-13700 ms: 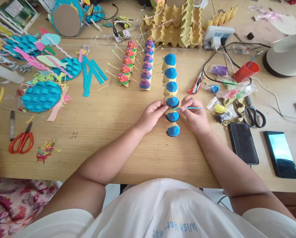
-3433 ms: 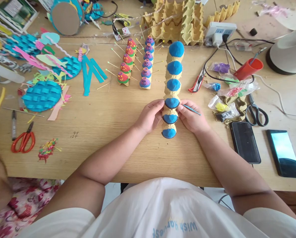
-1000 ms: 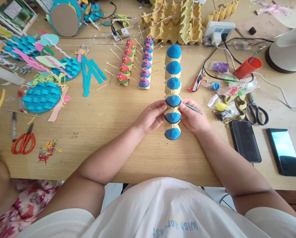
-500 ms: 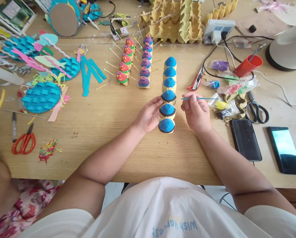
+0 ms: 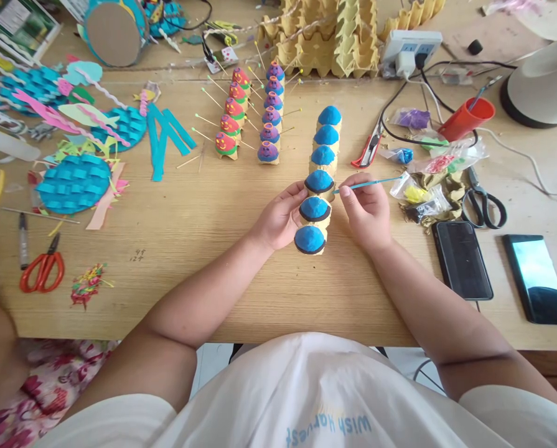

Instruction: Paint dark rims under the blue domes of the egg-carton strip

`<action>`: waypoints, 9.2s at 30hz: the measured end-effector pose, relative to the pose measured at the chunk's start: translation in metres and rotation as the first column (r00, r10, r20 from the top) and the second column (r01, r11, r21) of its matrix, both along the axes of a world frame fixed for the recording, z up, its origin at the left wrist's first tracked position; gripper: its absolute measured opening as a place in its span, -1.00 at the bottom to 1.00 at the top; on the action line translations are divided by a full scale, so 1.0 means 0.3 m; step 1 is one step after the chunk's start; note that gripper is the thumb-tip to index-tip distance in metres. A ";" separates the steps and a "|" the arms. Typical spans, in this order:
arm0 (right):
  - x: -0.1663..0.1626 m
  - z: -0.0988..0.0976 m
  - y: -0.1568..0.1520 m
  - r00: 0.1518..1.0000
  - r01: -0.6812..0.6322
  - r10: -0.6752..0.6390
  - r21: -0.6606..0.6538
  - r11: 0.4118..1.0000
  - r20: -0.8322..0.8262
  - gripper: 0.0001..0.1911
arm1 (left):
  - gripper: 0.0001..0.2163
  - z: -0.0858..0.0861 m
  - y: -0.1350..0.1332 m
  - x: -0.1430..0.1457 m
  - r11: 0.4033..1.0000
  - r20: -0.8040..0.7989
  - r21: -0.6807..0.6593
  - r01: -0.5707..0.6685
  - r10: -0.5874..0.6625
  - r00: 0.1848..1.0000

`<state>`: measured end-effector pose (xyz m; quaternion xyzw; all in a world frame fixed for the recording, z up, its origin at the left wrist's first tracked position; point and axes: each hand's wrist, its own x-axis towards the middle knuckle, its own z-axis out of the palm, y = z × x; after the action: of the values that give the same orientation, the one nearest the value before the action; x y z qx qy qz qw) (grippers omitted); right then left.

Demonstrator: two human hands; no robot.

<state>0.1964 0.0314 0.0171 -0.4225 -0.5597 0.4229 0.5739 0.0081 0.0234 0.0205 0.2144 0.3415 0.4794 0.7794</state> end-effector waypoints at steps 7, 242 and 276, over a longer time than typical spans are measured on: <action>0.009 -0.039 0.034 0.989 -0.075 0.070 -0.036 0.997 -0.129 -0.52 | -0.95 0.001 -0.002 0.009 1.000 -0.017 0.009 -0.020 0.021 1.000; 0.029 -0.038 0.031 0.991 -0.086 0.077 0.087 0.992 0.108 -0.52 | -0.85 -0.036 -0.005 0.009 0.880 -0.366 0.474 0.013 0.184 0.912; 0.032 -0.040 0.033 0.980 -0.144 0.127 0.109 0.983 0.155 -0.53 | -0.87 -0.040 -0.032 0.011 0.861 -0.521 0.491 0.136 0.164 0.838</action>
<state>0.2059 0.0415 0.0051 -0.3781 -0.6525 0.3942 0.5252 0.0113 0.0140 0.0086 0.5372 0.4120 0.4768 0.5607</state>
